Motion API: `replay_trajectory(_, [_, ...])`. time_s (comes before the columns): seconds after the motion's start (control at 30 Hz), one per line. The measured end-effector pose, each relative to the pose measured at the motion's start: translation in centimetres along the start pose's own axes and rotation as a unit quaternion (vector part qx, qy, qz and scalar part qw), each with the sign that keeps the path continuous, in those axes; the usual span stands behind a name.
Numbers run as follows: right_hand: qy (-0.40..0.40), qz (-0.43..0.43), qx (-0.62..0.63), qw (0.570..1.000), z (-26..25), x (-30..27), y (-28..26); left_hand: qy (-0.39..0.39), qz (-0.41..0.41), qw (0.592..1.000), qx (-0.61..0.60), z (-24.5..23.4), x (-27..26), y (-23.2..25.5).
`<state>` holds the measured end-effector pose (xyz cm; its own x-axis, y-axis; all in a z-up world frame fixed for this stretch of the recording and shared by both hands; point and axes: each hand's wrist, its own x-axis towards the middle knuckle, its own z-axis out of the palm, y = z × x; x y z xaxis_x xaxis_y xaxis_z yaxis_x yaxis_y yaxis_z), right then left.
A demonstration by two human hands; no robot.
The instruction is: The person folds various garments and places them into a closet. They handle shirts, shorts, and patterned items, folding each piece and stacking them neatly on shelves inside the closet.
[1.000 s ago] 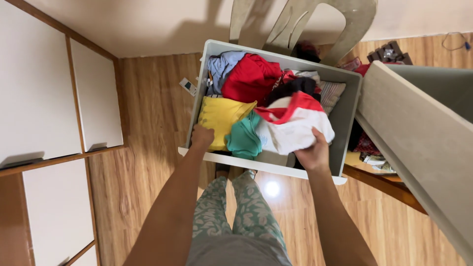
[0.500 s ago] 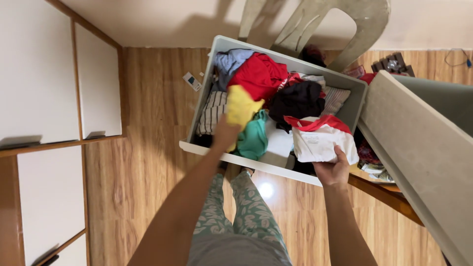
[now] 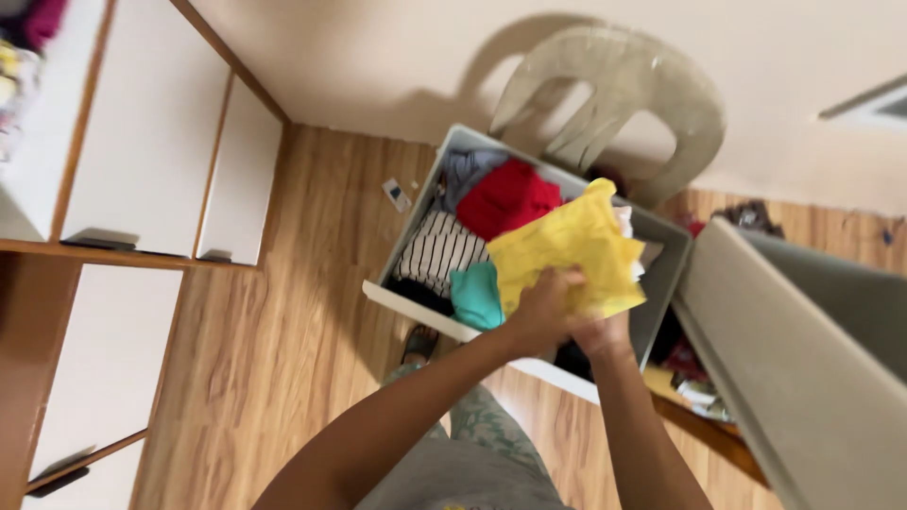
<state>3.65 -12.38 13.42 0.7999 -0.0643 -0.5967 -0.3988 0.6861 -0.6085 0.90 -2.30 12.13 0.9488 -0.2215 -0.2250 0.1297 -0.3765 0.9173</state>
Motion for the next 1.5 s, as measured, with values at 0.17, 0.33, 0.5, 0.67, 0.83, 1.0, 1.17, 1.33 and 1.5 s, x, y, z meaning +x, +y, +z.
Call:
replay_trajectory(0.17, [-0.076,-0.025,-0.063,0.995,3.7,-1.8,0.8,0.151,-0.154,0.937,-0.276,-9.0,0.4,8.6])
replay_trajectory(0.33, [-0.195,-0.025,-0.125,0.973,8.0,-0.8,2.4,0.273,-0.123,0.900,-0.317,-15.8,-3.4,11.1])
replay_trajectory(0.5, [-0.290,0.034,-0.075,0.954,19.0,-10.1,0.2,0.370,-0.098,0.813,-0.439,-20.5,-6.1,6.3])
replay_trajectory(0.67, [-0.310,0.138,-0.030,0.940,23.1,-9.7,0.0,0.368,-0.108,0.701,-0.602,-29.8,-14.6,7.4])
replay_trajectory(0.83, [-0.322,0.161,-0.026,0.933,28.1,-11.3,1.5,0.317,-0.008,0.622,-0.716,-35.0,-19.5,6.6])
replay_trajectory(1.0, [-0.326,0.176,-0.067,0.927,32.6,-6.6,9.0,0.287,0.054,0.590,-0.753,-41.6,-20.6,5.1])
replay_trajectory(1.17, [-0.256,0.231,-0.047,0.938,38.0,-12.8,15.0,0.282,0.036,0.601,-0.747,-49.3,-21.7,1.4])
replay_trajectory(1.33, [-0.330,0.209,-0.052,0.919,44.6,-13.1,20.3,0.306,0.026,0.618,-0.724,-55.0,-24.9,-1.5])
replay_trajectory(1.5, [-0.398,0.255,-0.094,0.876,47.9,-12.8,25.2,0.379,0.032,0.725,-0.575,-58.7,-29.7,3.3])
